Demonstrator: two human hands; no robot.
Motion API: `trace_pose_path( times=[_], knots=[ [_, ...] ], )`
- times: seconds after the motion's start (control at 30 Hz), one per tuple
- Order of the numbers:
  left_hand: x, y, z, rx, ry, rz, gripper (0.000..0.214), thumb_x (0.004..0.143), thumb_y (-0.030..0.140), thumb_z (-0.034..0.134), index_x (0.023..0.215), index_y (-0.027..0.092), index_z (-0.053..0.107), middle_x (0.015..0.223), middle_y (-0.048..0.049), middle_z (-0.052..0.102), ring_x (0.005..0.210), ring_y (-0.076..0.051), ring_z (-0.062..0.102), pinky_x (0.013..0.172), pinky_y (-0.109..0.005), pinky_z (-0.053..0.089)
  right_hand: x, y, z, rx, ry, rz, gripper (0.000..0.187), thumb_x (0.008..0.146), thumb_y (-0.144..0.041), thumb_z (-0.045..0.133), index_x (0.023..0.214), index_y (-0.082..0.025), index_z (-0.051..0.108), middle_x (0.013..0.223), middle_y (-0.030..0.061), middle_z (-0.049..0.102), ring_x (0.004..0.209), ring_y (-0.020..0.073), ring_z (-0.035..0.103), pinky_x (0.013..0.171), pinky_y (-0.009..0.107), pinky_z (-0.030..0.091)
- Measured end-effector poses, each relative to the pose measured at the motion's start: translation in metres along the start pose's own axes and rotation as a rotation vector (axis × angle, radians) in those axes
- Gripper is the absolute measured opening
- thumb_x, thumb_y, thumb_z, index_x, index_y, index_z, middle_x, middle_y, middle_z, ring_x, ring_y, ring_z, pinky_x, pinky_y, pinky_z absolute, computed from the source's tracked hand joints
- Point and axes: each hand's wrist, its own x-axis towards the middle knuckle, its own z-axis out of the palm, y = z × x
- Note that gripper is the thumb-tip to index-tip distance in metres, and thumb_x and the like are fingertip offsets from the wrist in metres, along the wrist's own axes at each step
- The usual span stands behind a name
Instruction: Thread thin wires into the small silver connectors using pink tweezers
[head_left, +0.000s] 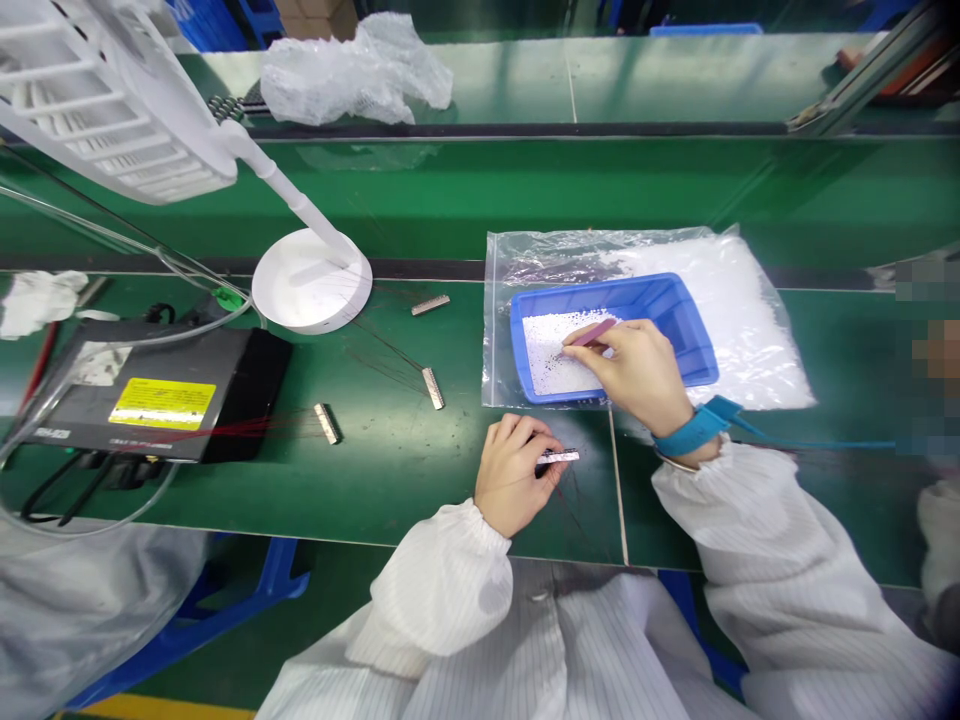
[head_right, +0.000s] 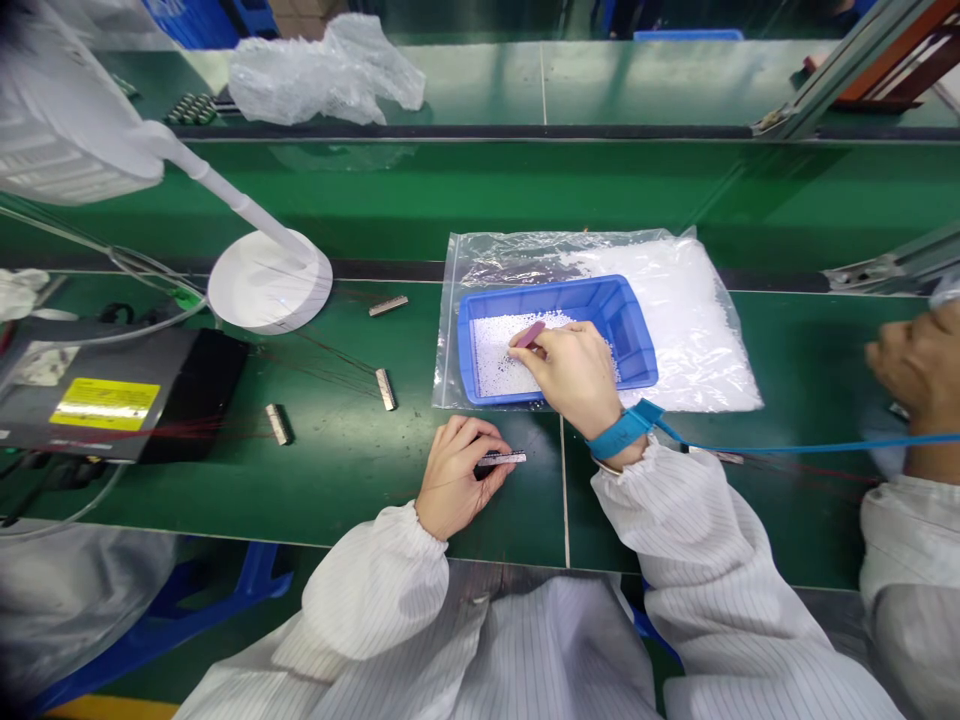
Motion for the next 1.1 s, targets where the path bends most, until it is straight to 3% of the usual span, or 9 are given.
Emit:
trace_pose_path(
  times=[0.23,0.37,0.5,0.63,0.83,0.97,1.1],
  knots=[
    [0.0,0.0,0.0,-0.009,0.007,0.002,0.006,0.083,0.026,0.063,0.085,0.021,0.064,0.091,-0.0032,0.064,0.091,-0.02,0.051,0.077,-0.035,0.039,0.001,0.0,0.001,0.005,-0.005,0.006,0.018,0.082,-0.038,0.062,0.082,-0.023,0.072,0.085,0.0015,0.073,0.084,0.0239,0.064,0.079,0.038,0.044],
    [0.0,0.0,0.0,-0.007,0.015,0.008,0.006,0.083,0.026,0.064,0.085,0.021,0.064,0.09,-0.0029,0.063,0.09,-0.02,0.051,0.076,-0.035,0.039,-0.003,-0.007,-0.011,0.095,0.039,-0.023,0.014,0.083,-0.034,0.061,0.082,-0.024,0.071,0.089,-0.0001,0.073,0.086,0.0212,0.065,0.084,0.038,0.044],
    [0.0,0.001,-0.001,-0.005,0.008,0.006,0.005,0.082,0.025,0.064,0.085,0.021,0.064,0.09,-0.0029,0.063,0.09,-0.02,0.051,0.077,-0.035,0.039,-0.03,-0.019,-0.037,0.158,0.138,-0.058,0.013,0.086,-0.034,0.057,0.085,-0.028,0.069,0.091,-0.0019,0.073,0.087,0.0197,0.064,0.087,0.038,0.043],
    [0.0,0.001,-0.001,-0.01,0.011,0.002,0.005,0.083,0.025,0.064,0.085,0.02,0.064,0.09,-0.0029,0.063,0.09,-0.02,0.05,0.076,-0.035,0.039,-0.07,-0.026,-0.051,0.243,0.057,-0.148,0.015,0.082,-0.025,0.063,0.096,-0.031,0.066,0.088,-0.0037,0.073,0.073,0.0173,0.063,0.073,0.036,0.046],
    [0.0,0.0,0.0,-0.015,0.002,0.002,0.005,0.083,0.025,0.064,0.086,0.021,0.064,0.092,-0.0025,0.063,0.092,-0.02,0.05,0.077,-0.035,0.038,-0.106,-0.022,-0.026,0.265,-0.006,-0.139,0.013,0.085,-0.018,0.06,0.095,-0.024,0.065,0.087,-0.0017,0.073,0.065,0.0134,0.061,0.068,0.034,0.045],
    [0.0,0.0,0.0,-0.011,0.001,0.005,0.006,0.082,0.024,0.064,0.086,0.021,0.064,0.093,-0.0028,0.063,0.092,-0.02,0.05,0.077,-0.035,0.038,-0.113,-0.019,-0.014,0.246,0.021,-0.117,0.012,0.083,-0.016,0.062,0.094,-0.021,0.065,0.086,-0.0007,0.073,0.067,0.0132,0.06,0.069,0.034,0.044],
    [0.0,0.001,-0.001,-0.009,0.005,0.008,0.005,0.082,0.023,0.065,0.086,0.021,0.064,0.092,-0.0025,0.063,0.091,-0.02,0.05,0.076,-0.034,0.038,-0.113,-0.021,-0.015,0.242,0.037,-0.121,0.013,0.083,-0.014,0.062,0.094,-0.021,0.064,0.084,-0.0013,0.072,0.067,0.0127,0.06,0.069,0.034,0.043]
  ],
)
